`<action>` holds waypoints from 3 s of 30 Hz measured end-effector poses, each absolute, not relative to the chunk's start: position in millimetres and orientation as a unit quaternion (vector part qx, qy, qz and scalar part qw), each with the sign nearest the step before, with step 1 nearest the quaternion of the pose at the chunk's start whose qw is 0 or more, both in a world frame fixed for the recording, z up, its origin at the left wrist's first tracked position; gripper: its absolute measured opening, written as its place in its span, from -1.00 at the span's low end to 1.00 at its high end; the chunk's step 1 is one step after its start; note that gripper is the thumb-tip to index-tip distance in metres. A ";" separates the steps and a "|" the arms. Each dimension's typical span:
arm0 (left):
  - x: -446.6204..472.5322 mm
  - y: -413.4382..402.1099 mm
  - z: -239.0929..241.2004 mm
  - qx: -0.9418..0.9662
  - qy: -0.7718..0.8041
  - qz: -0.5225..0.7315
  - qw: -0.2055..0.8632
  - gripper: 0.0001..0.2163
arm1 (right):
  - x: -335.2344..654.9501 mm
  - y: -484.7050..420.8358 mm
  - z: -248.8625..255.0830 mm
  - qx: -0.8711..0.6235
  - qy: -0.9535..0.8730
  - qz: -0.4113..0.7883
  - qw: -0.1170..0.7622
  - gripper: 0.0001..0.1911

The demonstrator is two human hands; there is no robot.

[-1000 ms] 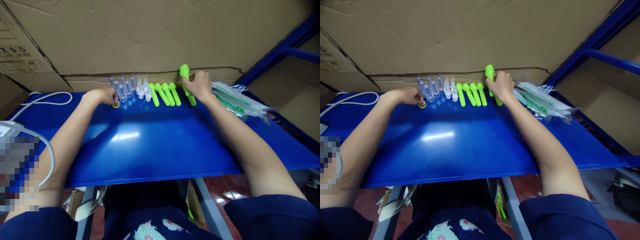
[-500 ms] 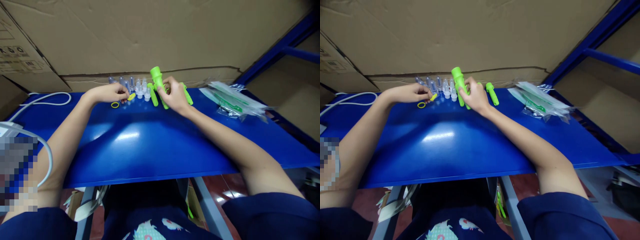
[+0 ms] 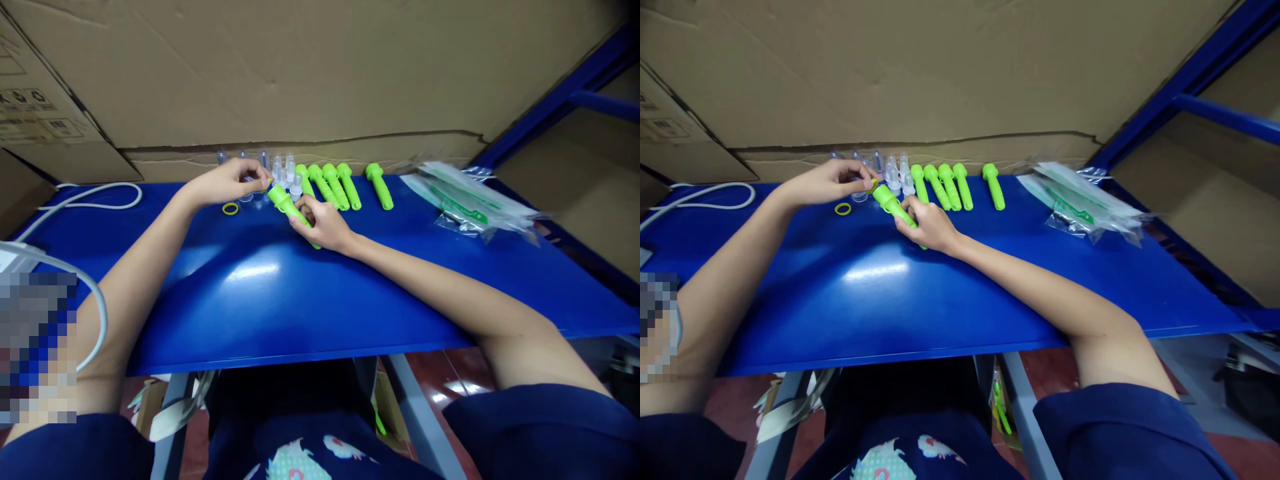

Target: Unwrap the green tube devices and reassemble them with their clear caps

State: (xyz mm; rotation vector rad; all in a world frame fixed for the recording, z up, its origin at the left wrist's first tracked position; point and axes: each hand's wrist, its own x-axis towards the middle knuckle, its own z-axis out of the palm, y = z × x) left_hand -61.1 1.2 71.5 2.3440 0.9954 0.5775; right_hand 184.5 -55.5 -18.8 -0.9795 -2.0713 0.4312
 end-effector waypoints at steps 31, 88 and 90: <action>-6.4 -6.3 -3.6 0.781 0.200 0.362 0.469 -0.51 | 185.0 -42.2 -19.2 -0.326 -0.720 0.402 0.461 -0.10; 5.8 -33.4 -18.5 0.725 0.333 0.563 0.216 -0.71 | 177.6 -50.9 -29.1 -0.400 -0.667 0.285 0.559 -0.40; 6.6 -35.0 -18.2 0.727 0.333 0.565 0.206 -0.73 | 176.5 -52.0 -29.1 -0.405 -0.661 0.281 0.566 -0.39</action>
